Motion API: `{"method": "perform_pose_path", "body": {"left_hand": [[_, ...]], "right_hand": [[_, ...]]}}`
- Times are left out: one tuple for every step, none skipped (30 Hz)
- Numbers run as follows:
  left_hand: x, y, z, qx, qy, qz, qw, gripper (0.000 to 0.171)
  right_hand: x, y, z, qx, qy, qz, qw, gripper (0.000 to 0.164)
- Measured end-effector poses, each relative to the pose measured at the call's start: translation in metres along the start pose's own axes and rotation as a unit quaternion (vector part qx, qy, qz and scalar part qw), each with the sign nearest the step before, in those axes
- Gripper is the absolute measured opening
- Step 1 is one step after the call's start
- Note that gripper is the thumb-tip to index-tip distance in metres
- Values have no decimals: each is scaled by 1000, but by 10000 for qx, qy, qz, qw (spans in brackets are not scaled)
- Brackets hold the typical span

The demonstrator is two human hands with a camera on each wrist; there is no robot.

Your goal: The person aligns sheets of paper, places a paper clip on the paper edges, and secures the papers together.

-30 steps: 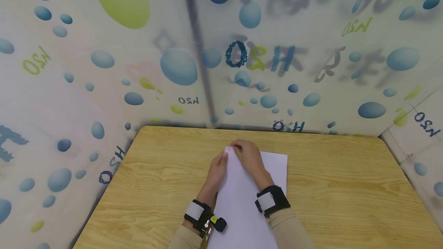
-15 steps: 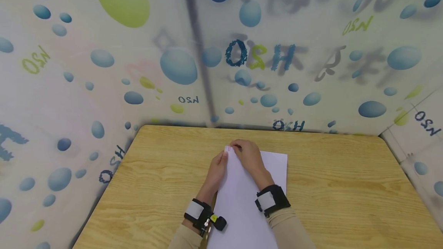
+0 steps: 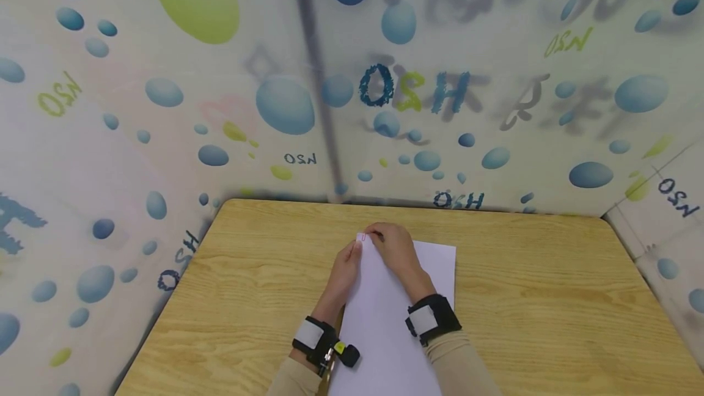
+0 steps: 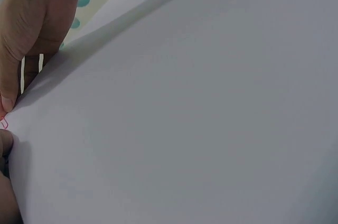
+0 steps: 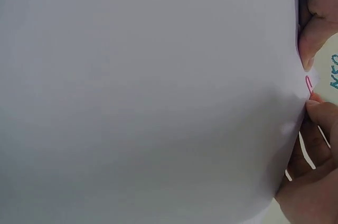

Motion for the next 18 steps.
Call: {"method": "perform_pose_path", "body": {"left_hand": [[0, 0, 0, 12, -12, 18, 10000, 33], [1, 0, 0, 20, -19, 42, 10000, 33], [1, 1, 0, 26, -25, 60, 10000, 33], [1, 1, 0, 39, -29, 74, 10000, 32], [1, 1, 0, 51, -25, 84, 9999, 32], [1, 1, 0, 61, -18, 101, 9999, 32], [1, 1, 0, 62, -2, 109, 9999, 32], [0, 1, 0, 60, 10, 111, 9999, 32], [0, 1, 0, 60, 22, 107, 9999, 32], [-1, 1, 1, 57, 38, 87, 9999, 32], [-1, 1, 1, 54, 49, 82, 9999, 32], [-1, 1, 1, 53, 58, 80, 9999, 32], [-2, 0, 1, 51, 70, 69, 9999, 32], [-2, 0, 1, 53, 80, 61, 9999, 32], [-2, 0, 1, 54, 89, 52, 9999, 32], [-2, 0, 1, 54, 98, 48, 9999, 32], [-3, 0, 1, 60, 114, 53, 9999, 32], [-3, 0, 1, 63, 137, 52, 9999, 32]], "right_hand": [[0, 0, 0, -8, 16, -22, 10000, 15], [0, 0, 0, -15, 24, -39, 10000, 15], [0, 0, 1, -18, 26, -65, 10000, 15], [0, 0, 0, -24, 28, -80, 10000, 15], [-1, 0, 0, -22, 15, -91, 10000, 15], [-1, 0, 0, -14, -3, -97, 10000, 15], [-1, 0, 0, -21, 9, -101, 9999, 15], [-1, 0, 0, -20, -5, -107, 9999, 15], [-2, 0, 0, -18, -18, -116, 9999, 15], [-2, -1, 0, -11, -47, -128, 9999, 15], [-2, -1, 0, -15, -66, -152, 9999, 15], [-2, -1, 0, -28, -76, -198, 9998, 15], [-2, -1, 0, -38, -98, -246, 9996, 15], [-2, -1, 0, -34, -148, -307, 9994, 15], [-2, -1, 0, -33, -190, -365, 9991, 14], [-3, -1, 0, -30, -230, -432, 9988, 14], [-3, -1, 0, -33, -254, -497, 9984, 14], [-3, -1, 0, -28, -299, -564, 9980, 14]]}}
Point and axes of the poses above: each hand's wrist, its own z-axis towards the middle knuckle, its own y-axis out of the palm, x = y × z, the point moved 1 cm from there along z, towards the middle knuckle, and after that the axes turned 9 degrees about -z, right-handed, at the moved point
